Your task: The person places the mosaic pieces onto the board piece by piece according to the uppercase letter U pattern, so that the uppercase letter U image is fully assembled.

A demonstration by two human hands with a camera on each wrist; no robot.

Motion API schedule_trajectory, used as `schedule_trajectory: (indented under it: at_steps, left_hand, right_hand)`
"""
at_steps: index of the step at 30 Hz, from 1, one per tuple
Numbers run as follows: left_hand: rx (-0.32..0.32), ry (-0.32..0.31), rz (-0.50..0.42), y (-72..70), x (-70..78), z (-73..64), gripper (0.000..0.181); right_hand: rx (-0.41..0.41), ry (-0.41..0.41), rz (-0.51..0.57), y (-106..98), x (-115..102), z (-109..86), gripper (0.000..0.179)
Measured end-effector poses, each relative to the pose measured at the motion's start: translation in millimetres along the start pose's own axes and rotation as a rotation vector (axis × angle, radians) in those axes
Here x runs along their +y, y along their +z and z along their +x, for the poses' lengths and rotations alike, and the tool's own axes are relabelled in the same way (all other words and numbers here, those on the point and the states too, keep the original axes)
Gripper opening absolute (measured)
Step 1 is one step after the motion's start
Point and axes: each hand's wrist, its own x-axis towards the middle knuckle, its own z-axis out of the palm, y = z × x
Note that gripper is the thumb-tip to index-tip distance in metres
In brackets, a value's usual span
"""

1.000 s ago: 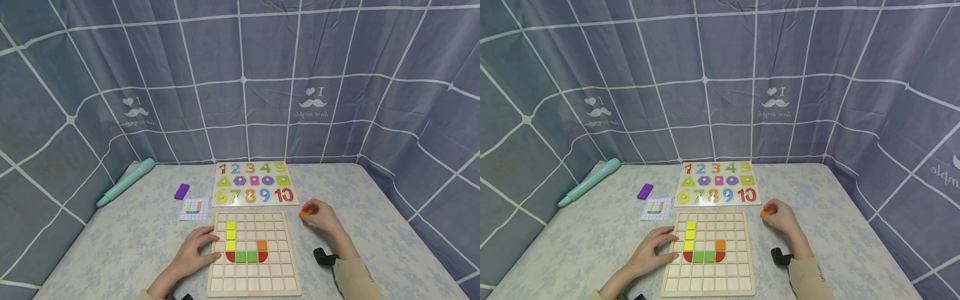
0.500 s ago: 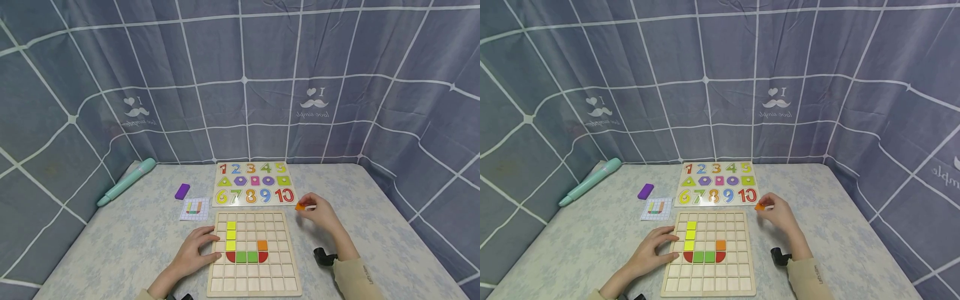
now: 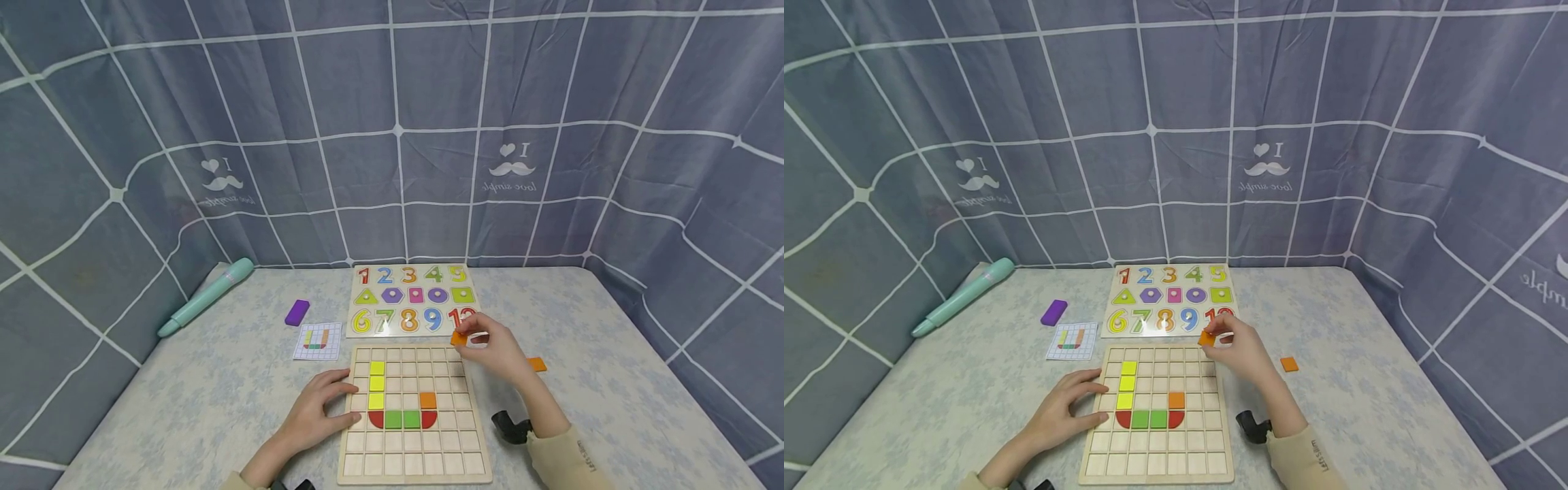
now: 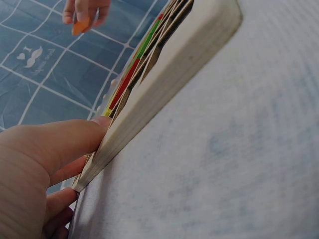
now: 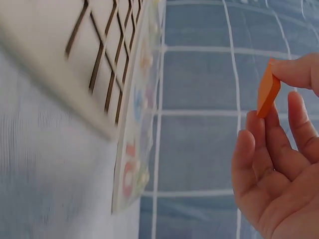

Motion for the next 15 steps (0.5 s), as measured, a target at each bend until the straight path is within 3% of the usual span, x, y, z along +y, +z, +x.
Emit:
schedule_trajectory:
  at_steps: [6,15]
  left_hand:
    - [-0.003,-0.008,-0.005,-0.8,0.1,-0.2,0.037]
    - [-0.005,-0.010,-0.008,-1.1,0.4,0.1,0.037]
  right_hand:
    - [-0.045,-0.036,-0.005,20.9,-10.0,-1.5,0.022]
    - [-0.176,-0.097,-0.062,46.3,-10.8,-5.0,0.023]
